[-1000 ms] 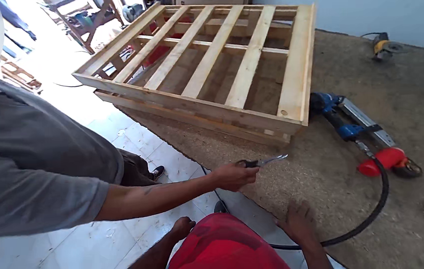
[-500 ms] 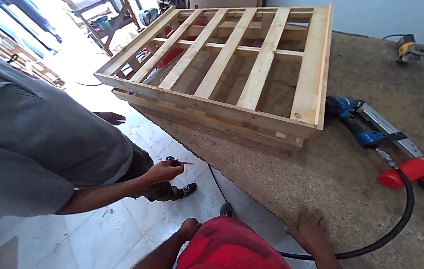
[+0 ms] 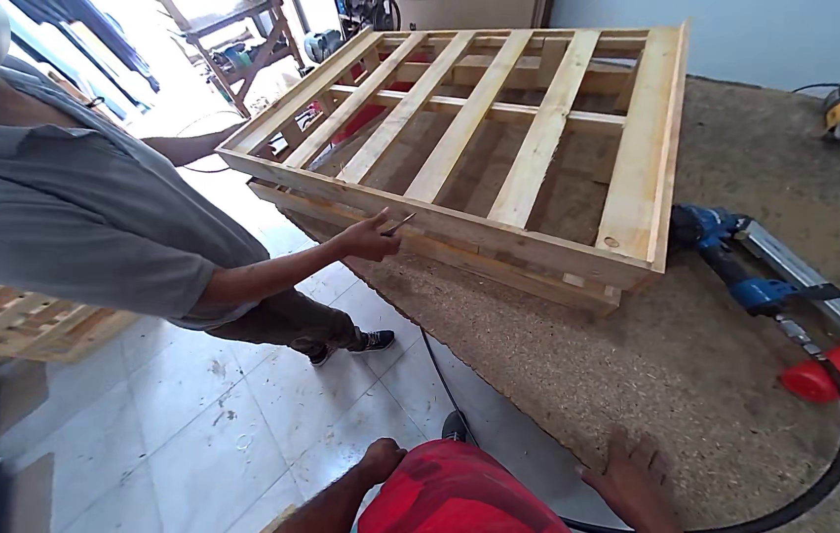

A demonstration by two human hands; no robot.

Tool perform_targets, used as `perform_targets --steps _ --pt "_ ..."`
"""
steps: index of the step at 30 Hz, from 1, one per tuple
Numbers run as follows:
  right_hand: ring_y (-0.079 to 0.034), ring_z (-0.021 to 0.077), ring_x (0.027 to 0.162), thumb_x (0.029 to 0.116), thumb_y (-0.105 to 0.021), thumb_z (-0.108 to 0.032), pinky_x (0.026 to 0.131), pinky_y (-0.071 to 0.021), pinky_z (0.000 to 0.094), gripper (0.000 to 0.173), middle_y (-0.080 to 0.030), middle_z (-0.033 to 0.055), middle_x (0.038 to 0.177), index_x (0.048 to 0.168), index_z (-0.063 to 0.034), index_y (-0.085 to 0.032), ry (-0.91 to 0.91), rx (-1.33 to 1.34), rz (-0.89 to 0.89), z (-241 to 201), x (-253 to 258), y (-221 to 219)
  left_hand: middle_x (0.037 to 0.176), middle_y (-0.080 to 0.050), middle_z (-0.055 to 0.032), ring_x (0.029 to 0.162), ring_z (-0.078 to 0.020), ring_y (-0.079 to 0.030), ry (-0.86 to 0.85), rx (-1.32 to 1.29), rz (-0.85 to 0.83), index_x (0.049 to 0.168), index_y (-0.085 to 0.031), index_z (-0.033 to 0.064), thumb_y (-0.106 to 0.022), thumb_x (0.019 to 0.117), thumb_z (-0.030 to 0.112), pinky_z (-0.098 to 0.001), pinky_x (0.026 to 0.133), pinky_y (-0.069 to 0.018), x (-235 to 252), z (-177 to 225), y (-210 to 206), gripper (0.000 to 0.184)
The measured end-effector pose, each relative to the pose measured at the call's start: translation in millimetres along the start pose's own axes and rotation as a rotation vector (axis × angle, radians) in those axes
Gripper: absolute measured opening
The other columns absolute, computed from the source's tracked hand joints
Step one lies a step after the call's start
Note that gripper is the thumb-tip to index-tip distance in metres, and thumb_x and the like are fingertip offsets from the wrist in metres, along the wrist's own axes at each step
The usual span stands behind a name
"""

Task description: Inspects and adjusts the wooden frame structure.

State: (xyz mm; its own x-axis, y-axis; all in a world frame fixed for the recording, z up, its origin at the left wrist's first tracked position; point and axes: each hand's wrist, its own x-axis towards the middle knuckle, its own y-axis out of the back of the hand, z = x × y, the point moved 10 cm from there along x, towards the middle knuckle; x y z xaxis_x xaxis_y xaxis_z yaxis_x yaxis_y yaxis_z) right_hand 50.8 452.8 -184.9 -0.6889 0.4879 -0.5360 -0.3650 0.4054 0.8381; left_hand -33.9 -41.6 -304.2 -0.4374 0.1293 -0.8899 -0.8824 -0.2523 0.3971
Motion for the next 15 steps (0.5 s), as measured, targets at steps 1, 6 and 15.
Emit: perform_targets --steps 1,6,15 --pt "-0.003 0.0593 0.152 0.0716 -0.086 -0.061 0.119 -0.0186 0.0737 0.128 0.002 0.0359 0.167 0.165 -0.0087 -0.016 0.007 0.008 0.004 -0.4 0.2 0.4 0.126 -0.068 -0.0219 0.123 -0.0365 -0.063 0.001 0.004 -0.007 0.120 -0.070 0.0027 -0.043 0.1057 0.048 -0.0604 0.105 -0.0465 0.1 -1.4 -0.8 0.055" --pt "-0.004 0.0595 0.152 0.0710 -0.085 -0.063 0.118 -0.0205 0.0730 0.131 0.002 0.0362 0.166 0.166 -0.0080 -0.013 0.003 -0.014 -0.003 0.1 2.5 -1.5 0.125 -0.069 -0.0217 0.122 -0.0360 -0.064 0.013 -0.006 -0.010 0.120 -0.070 0.0029 -0.044 0.1051 0.049 -0.0602 0.104 -0.0470 2.6 -9.5 -2.8 0.055" --pt "-0.003 0.0599 0.152 0.0726 -0.084 -0.061 0.119 -0.0171 0.0733 0.129 0.002 0.0374 0.166 0.165 -0.0063 -0.013 0.004 -0.015 -0.015 -0.4 1.3 -0.9 0.125 -0.069 -0.0205 0.122 -0.0356 -0.064 0.010 -0.015 -0.011 0.120 -0.071 0.0036 -0.045 0.1049 0.049 -0.0595 0.104 -0.0473 -0.3 -7.9 -0.2 0.055"
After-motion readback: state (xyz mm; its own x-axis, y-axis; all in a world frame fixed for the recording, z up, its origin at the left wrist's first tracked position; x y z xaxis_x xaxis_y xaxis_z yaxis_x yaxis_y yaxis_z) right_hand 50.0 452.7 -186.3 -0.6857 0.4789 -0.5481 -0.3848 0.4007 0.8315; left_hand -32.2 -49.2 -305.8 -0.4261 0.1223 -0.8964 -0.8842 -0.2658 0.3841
